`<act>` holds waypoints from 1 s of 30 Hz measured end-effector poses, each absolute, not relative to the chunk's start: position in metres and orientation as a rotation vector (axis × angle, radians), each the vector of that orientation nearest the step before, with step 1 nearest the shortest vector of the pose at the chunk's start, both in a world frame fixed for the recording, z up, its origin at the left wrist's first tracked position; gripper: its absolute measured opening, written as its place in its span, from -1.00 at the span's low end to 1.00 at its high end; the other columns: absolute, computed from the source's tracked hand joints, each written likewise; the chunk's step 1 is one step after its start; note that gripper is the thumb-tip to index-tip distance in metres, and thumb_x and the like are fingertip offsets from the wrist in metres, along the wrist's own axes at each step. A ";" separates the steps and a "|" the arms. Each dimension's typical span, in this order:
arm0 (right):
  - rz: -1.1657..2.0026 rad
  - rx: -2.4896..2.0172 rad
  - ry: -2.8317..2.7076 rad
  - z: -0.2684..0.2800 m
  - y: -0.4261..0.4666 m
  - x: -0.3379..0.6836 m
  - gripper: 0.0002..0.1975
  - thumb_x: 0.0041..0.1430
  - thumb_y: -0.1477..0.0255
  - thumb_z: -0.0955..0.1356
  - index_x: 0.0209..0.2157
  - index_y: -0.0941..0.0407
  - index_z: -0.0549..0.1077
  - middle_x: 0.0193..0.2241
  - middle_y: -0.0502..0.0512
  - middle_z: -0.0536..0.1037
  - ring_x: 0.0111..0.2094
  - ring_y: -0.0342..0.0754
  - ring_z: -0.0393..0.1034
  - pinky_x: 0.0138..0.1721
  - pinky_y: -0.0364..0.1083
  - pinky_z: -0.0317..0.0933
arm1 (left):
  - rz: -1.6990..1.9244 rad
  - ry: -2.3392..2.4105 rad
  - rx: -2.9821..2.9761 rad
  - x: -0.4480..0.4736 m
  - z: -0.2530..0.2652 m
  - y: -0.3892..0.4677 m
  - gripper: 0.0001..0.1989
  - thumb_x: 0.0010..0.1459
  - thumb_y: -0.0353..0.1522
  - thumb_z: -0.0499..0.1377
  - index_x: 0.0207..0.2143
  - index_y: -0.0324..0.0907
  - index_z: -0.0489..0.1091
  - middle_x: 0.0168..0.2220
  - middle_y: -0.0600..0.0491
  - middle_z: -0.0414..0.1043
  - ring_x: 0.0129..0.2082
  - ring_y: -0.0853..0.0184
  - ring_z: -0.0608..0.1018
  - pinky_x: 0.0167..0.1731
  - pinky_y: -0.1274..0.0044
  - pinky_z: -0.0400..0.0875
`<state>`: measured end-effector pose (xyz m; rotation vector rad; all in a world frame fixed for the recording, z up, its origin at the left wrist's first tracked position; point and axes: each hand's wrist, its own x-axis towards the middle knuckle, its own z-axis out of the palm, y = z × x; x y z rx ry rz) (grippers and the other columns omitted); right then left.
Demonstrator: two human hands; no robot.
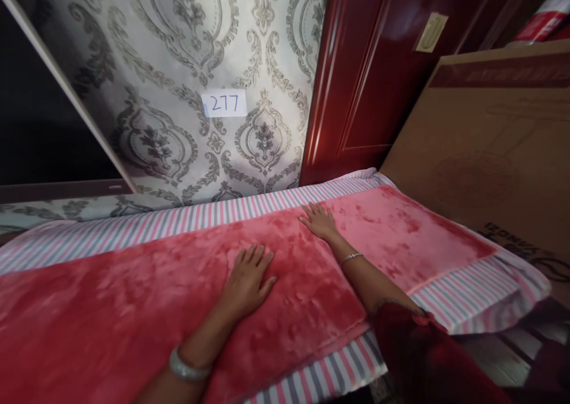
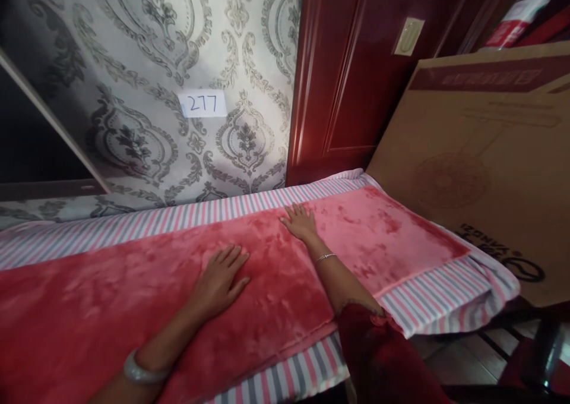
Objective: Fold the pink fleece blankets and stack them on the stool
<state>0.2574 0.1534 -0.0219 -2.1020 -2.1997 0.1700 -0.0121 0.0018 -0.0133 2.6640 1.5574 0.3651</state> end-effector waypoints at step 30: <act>0.022 -1.901 -2.305 -0.025 0.050 0.216 -0.41 0.41 0.06 0.06 0.38 -0.11 0.07 0.43 0.01 -0.03 0.42 0.14 -0.19 0.32 0.30 -0.21 | 0.349 1.530 2.743 -0.014 -0.016 0.002 -0.38 0.28 -0.09 0.06 0.31 -0.15 0.22 0.36 -0.21 0.13 0.34 -0.13 0.16 0.27 -0.01 -0.02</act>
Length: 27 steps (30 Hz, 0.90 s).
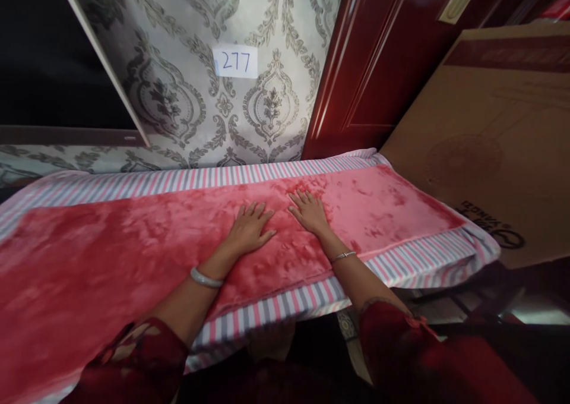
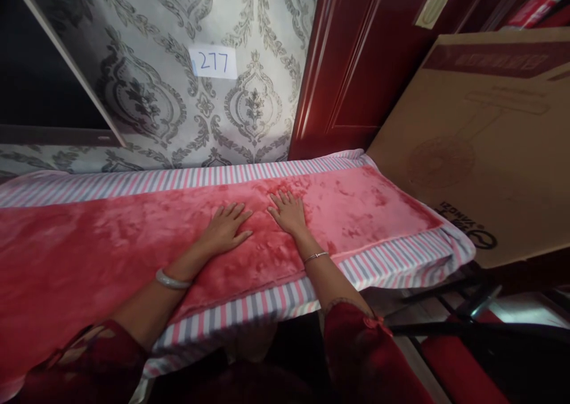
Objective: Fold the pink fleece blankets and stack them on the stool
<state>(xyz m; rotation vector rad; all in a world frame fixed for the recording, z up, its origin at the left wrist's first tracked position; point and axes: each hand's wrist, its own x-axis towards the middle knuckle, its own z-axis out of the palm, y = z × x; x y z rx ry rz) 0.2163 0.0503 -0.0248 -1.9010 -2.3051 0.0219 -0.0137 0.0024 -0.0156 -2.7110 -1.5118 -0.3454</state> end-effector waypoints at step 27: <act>-0.178 -1.800 -2.319 -0.045 0.047 0.218 -0.43 0.38 0.17 0.05 0.33 -0.02 0.22 0.37 0.10 0.16 0.35 0.19 0.02 0.25 0.30 -0.01 | -0.180 -1.978 -2.495 -0.149 -0.006 -0.055 -0.40 0.36 -0.08 -0.08 0.35 -0.13 0.14 0.40 -0.17 0.06 0.40 0.08 0.11 0.31 0.10 -0.04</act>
